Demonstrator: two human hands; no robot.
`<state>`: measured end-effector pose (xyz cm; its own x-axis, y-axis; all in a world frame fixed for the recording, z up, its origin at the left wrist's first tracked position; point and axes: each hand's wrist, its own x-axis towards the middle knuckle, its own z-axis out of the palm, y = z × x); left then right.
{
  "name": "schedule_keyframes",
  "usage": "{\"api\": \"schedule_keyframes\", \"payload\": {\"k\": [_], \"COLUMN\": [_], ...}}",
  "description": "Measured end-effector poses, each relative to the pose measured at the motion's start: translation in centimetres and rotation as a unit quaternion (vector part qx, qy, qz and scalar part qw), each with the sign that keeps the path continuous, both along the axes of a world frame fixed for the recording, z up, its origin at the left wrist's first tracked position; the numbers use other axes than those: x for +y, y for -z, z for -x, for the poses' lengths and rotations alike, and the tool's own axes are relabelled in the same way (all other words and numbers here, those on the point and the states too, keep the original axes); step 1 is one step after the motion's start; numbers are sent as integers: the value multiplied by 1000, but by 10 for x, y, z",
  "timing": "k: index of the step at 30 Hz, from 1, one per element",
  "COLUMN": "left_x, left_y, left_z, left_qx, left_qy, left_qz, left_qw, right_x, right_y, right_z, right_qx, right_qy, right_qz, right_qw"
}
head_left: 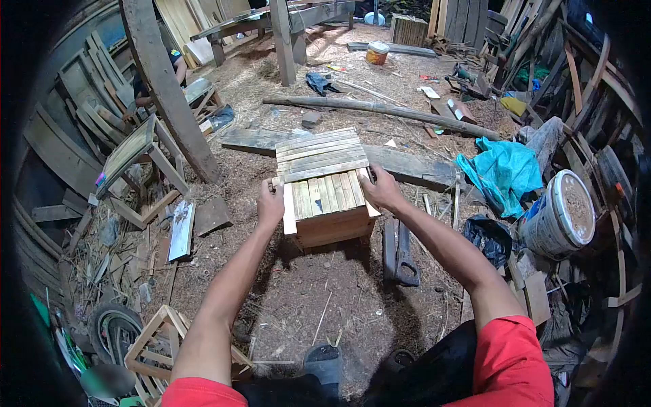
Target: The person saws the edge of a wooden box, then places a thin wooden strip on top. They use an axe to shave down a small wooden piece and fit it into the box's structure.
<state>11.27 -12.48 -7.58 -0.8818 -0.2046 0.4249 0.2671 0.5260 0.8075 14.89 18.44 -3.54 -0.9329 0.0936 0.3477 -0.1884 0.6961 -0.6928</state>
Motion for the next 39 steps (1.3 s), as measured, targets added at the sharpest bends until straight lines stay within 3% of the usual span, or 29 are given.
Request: {"api": "schedule_keyframes", "payload": {"k": [4,10,12,15,16,19,22,25,29,31,35,37,39], "left_x": [-4,8,19,48,60,116,171,228,299,328,373,393,406], "left_y": [-1,-23,-37,-55,-79,-90,-124,-145,-128,-114,-73,-43,-21], "left_z": [2,4,8,13,2,6,-14,-44,-85,-99,-117,-117,-120], "left_qx": [42,104,124,115,-7,221,314,347,208,118,89,73,45], "left_qy": [-3,32,47,58,86,-16,64,258,417,468,516,515,506], "left_qz": [33,-11,-19,-8,-7,116,191,214,184,167,127,139,171], "left_qw": [999,994,991,992,996,968,928,876,865,860,842,842,844], "right_x": [0,10,24,46,54,87,126,161,203,227,273,298,342], "right_y": [16,-3,-14,-29,-38,-54,-67,-71,-72,-66,-34,-15,25], "right_z": [17,23,26,20,13,-6,-25,-53,-103,-130,-188,-216,-237], "right_qx": [67,140,125,114,104,113,133,108,58,27,-42,-115,-161], "right_qy": [24,49,8,14,25,26,26,16,-15,12,88,141,132], "right_qz": [34,196,272,358,388,436,412,455,469,424,377,279,106], "right_qw": [997,969,954,927,915,892,901,884,881,905,921,943,972]}}
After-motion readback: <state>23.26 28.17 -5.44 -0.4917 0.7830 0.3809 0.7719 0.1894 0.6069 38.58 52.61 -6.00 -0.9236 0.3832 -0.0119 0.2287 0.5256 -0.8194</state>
